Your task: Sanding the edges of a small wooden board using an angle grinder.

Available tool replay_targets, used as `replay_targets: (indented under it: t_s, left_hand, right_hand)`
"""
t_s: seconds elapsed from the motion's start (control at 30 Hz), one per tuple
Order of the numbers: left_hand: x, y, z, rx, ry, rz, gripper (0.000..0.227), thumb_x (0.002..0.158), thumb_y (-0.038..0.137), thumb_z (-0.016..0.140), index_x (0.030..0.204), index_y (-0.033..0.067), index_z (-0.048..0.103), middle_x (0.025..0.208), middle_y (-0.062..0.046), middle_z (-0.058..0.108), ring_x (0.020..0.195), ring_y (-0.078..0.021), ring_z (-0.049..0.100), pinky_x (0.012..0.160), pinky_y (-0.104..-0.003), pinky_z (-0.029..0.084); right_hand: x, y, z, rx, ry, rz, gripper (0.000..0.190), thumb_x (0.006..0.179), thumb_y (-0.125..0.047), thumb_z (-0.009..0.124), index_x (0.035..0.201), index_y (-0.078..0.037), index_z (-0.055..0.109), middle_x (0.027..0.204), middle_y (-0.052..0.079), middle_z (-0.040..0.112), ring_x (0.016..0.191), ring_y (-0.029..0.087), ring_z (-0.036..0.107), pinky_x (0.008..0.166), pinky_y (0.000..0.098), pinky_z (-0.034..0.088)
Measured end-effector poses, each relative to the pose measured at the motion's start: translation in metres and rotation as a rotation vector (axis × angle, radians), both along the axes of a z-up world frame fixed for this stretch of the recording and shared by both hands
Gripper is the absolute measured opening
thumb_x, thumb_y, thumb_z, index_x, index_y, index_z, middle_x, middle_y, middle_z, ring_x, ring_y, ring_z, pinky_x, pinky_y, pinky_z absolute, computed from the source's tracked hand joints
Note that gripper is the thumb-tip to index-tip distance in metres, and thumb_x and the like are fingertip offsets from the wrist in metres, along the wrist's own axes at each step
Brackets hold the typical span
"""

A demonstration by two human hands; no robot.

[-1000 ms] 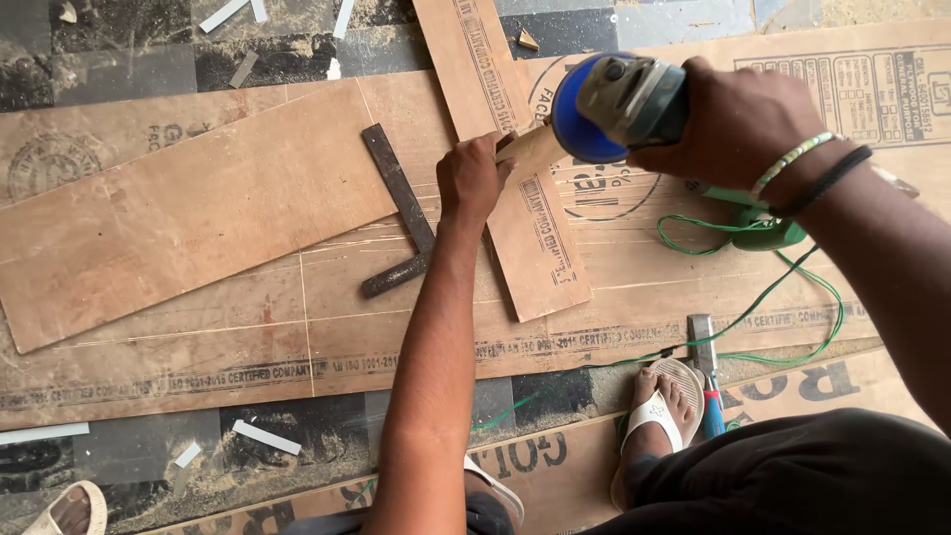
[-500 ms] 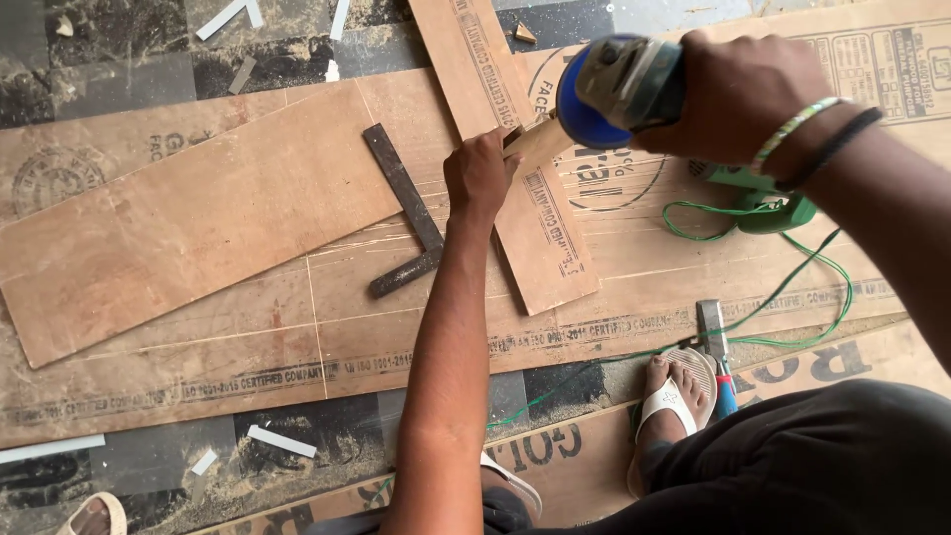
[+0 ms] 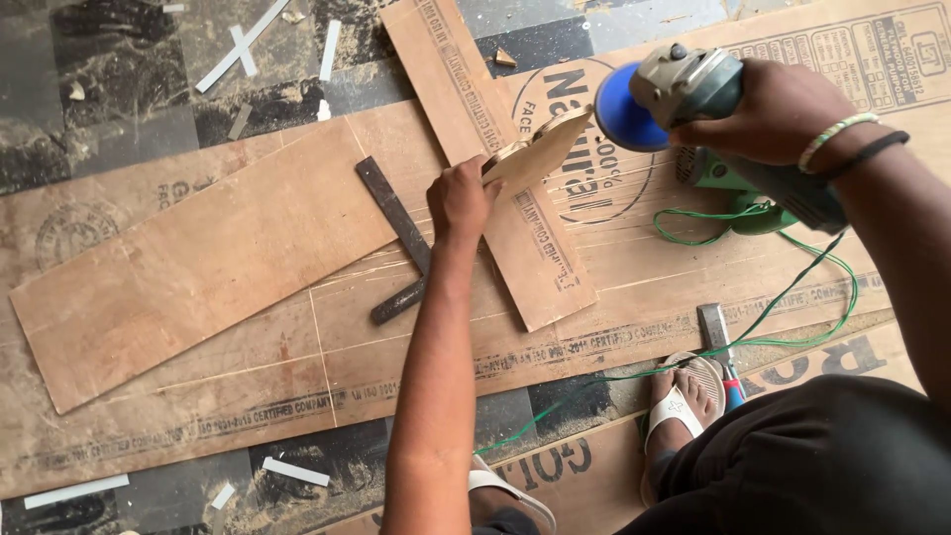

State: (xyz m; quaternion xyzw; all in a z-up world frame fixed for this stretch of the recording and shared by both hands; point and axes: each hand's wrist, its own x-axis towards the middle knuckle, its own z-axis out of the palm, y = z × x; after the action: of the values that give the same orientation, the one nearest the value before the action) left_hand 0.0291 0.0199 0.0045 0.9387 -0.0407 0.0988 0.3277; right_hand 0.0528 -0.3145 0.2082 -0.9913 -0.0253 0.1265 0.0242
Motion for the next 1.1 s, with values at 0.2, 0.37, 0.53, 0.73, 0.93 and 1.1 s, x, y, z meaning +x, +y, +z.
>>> replay_targets:
  t_s: [0.2, 0.37, 0.53, 0.73, 0.93, 1.1]
  left_hand:
    - [-0.002, 0.007, 0.019, 0.081, 0.087, 0.011, 0.03, 0.081, 0.021, 0.088, 0.1, 0.0032, 0.074, 0.091, -0.016, 0.078, 0.082, -0.0295, 0.078, 0.07, -0.041, 0.06]
    - [-0.008, 0.008, 0.018, 0.074, 0.103, 0.012, 0.025, 0.081, 0.021, 0.087, 0.095, 0.0051, 0.074, 0.089, -0.014, 0.079, 0.079, -0.0288, 0.078, 0.069, -0.041, 0.06]
    - [-0.008, 0.009, 0.017, 0.08, 0.151, 0.038, 0.027, 0.082, 0.024, 0.087, 0.097, 0.0052, 0.074, 0.087, -0.014, 0.079, 0.078, -0.0282, 0.078, 0.07, -0.041, 0.06]
    - [-0.008, 0.014, 0.027, 0.143, 0.147, 0.026, 0.043, 0.078, 0.029, 0.09, 0.107, 0.0018, 0.073, 0.089, -0.019, 0.077, 0.082, -0.0342, 0.076, 0.071, -0.044, 0.059]
    - [-0.004, 0.018, 0.024, -0.026, 0.165, 0.01, 0.049, 0.078, 0.033, 0.091, 0.11, 0.0014, 0.073, 0.093, -0.019, 0.077, 0.086, -0.0327, 0.076, 0.075, -0.044, 0.059]
    - [-0.001, 0.016, -0.028, -0.705, 0.055, 0.094, 0.06, 0.072, 0.038, 0.09, 0.113, -0.0003, 0.069, 0.102, -0.014, 0.077, 0.095, -0.0246, 0.075, 0.083, -0.037, 0.063]
  right_hand:
    - [-0.002, 0.013, 0.022, 0.274, 0.083, -0.035, 0.069, 0.079, -0.058, 0.08, 0.122, -0.005, 0.071, 0.097, 0.022, 0.077, 0.084, 0.036, 0.076, 0.078, 0.0467, 0.06]
    - [-0.002, 0.038, 0.014, 0.252, 0.121, 0.044, 0.075, 0.075, -0.06, 0.084, 0.122, -0.004, 0.069, 0.098, 0.022, 0.075, 0.084, 0.037, 0.075, 0.079, 0.0463, 0.06]
    - [0.0, 0.038, 0.001, 0.181, 0.107, 0.101, 0.077, 0.075, -0.064, 0.083, 0.12, -0.003, 0.071, 0.096, 0.023, 0.075, 0.084, 0.039, 0.075, 0.081, 0.0464, 0.061]
    - [0.015, 0.01, -0.027, 0.314, 0.166, -0.014, 0.076, 0.075, -0.063, 0.08, 0.119, -0.002, 0.071, 0.095, 0.023, 0.076, 0.084, 0.038, 0.076, 0.08, 0.0479, 0.061]
    - [0.008, -0.043, -0.05, 0.331, -0.029, -0.09, 0.077, 0.076, -0.062, 0.083, 0.122, -0.001, 0.069, 0.1, 0.025, 0.074, 0.087, 0.04, 0.073, 0.08, 0.048, 0.059]
    - [0.0, -0.069, -0.025, 0.464, -0.053, -0.143, 0.069, 0.078, -0.056, 0.081, 0.124, -0.005, 0.069, 0.101, 0.021, 0.075, 0.086, 0.035, 0.074, 0.079, 0.0457, 0.059]
